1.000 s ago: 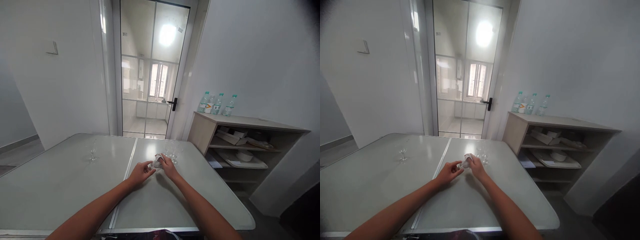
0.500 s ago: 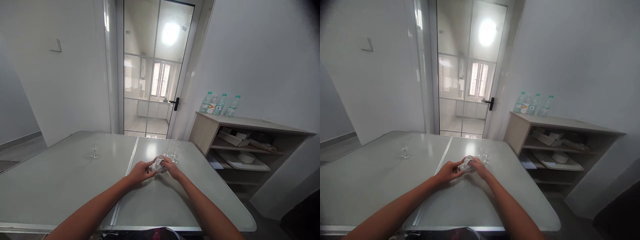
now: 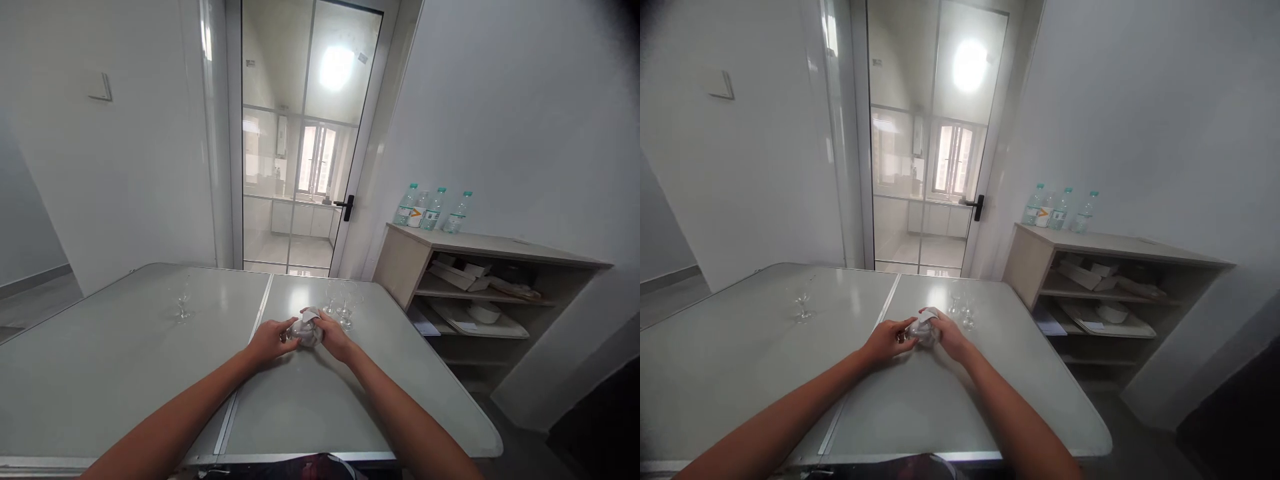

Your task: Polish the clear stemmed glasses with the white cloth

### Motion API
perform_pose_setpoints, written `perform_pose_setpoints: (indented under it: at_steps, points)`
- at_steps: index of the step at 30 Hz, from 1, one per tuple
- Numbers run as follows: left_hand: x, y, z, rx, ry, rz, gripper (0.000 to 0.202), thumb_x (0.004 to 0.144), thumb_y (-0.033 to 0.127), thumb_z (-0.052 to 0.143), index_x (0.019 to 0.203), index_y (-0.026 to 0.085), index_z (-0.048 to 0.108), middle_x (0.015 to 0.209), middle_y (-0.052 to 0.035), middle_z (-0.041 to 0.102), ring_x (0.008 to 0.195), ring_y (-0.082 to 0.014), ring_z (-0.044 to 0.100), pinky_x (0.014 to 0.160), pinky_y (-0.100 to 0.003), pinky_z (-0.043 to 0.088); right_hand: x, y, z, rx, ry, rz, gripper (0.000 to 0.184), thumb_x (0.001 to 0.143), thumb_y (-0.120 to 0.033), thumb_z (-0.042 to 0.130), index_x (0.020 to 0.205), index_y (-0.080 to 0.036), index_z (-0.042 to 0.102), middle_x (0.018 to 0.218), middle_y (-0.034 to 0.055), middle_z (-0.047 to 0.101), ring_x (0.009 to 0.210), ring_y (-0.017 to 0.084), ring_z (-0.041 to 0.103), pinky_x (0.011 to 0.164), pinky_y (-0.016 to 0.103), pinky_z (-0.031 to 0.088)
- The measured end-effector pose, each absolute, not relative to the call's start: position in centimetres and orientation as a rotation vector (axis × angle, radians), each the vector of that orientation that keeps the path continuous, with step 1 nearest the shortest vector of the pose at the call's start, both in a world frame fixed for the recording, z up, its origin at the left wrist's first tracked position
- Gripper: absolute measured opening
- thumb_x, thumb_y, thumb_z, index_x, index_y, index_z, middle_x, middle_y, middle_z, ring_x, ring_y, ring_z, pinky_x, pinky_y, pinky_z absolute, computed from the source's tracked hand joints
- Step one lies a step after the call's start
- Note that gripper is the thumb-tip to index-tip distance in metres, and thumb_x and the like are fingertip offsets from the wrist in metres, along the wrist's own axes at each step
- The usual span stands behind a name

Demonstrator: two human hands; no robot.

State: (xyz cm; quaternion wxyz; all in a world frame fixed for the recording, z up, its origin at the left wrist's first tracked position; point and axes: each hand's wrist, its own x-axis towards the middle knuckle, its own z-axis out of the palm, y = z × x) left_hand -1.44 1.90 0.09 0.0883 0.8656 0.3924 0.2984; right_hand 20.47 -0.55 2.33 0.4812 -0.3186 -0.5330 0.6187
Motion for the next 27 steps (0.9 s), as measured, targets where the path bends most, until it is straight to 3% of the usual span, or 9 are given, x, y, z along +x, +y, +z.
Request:
perform_pose_setpoints:
  at_steps: [5, 11, 15, 21, 24, 27]
  points:
    - [-1.3, 1.8, 0.2, 2.639, 1.061, 0.804, 0.062, 0.083, 0.042, 0.071, 0.142, 0.031, 0.059, 0.066, 0.003, 0.072, 0.06, -0.0151, 0.066, 0.062, -0.023, 0.042, 21.1, -1.0, 3.2, -0.884, -1.725, 1.204, 0.021, 0.088, -0.028, 0.055, 0.105, -0.023, 0.067, 0.094, 0.0001, 0.064, 0.085, 0.018, 0.054, 0.077, 0.028, 0.04]
    - [-0.5, 1.6, -0.2, 2.622, 1.146, 0.921, 0.056, 0.088, 0.049, 0.067, 0.139, 0.025, 0.062, 0.073, 0.0001, 0.076, 0.064, -0.0173, 0.07, 0.065, -0.026, 0.045, 21.0, -1.0, 3.7, -1.065, -1.9, 0.704, 0.023, 0.092, -0.025, 0.049, 0.11, -0.026, 0.064, 0.074, -0.0041, 0.057, 0.069, 0.017, 0.049, 0.071, 0.028, 0.035]
    - [-0.8, 2.0, -0.7, 2.645, 1.175, 0.946, 0.054, 0.091, 0.05, 0.063, 0.138, 0.024, 0.06, 0.076, 0.0002, 0.077, 0.066, -0.018, 0.071, 0.065, -0.026, 0.046, 20.4, -0.7, 2.9, -1.04, -1.524, 0.935, 0.025, 0.092, -0.035, 0.051, 0.112, -0.025, 0.062, 0.073, -0.0036, 0.054, 0.068, 0.017, 0.048, 0.068, 0.027, 0.037]
    - [-1.6, 2.2, -0.3, 2.839, 1.043, 0.896, 0.054, 0.088, 0.046, 0.066, 0.136, 0.022, 0.06, 0.081, -0.002, 0.077, 0.066, -0.018, 0.071, 0.061, -0.025, 0.043, 20.4, -0.8, 1.8, -0.772, -1.274, 1.489, 0.045, 0.086, -0.047, 0.063, 0.124, -0.023, 0.058, 0.085, 0.0016, 0.062, 0.074, 0.018, 0.054, 0.068, 0.027, 0.041]
    - [-1.7, 2.1, 0.1, 2.903, 0.99, 0.857, 0.058, 0.086, 0.047, 0.068, 0.138, 0.023, 0.06, 0.079, -0.0018, 0.077, 0.064, -0.0181, 0.07, 0.059, -0.025, 0.041, 20.8, -1.1, 2.4, -0.8, -1.435, 1.456, 0.035, 0.089, -0.04, 0.06, 0.119, -0.024, 0.061, 0.092, 0.002, 0.064, 0.081, 0.019, 0.057, 0.074, 0.029, 0.042]
    - [-1.4, 2.0, 0.2, 2.918, 0.971, 0.857, 0.063, 0.086, 0.048, 0.068, 0.144, 0.025, 0.054, 0.076, 0.0, 0.076, 0.063, -0.0176, 0.07, 0.058, -0.024, 0.04, 21.3, -1.3, 3.4, -0.88, -1.72, 1.149, 0.024, 0.089, -0.029, 0.055, 0.11, -0.025, 0.065, 0.095, 0.0001, 0.065, 0.086, 0.019, 0.056, 0.08, 0.029, 0.041]
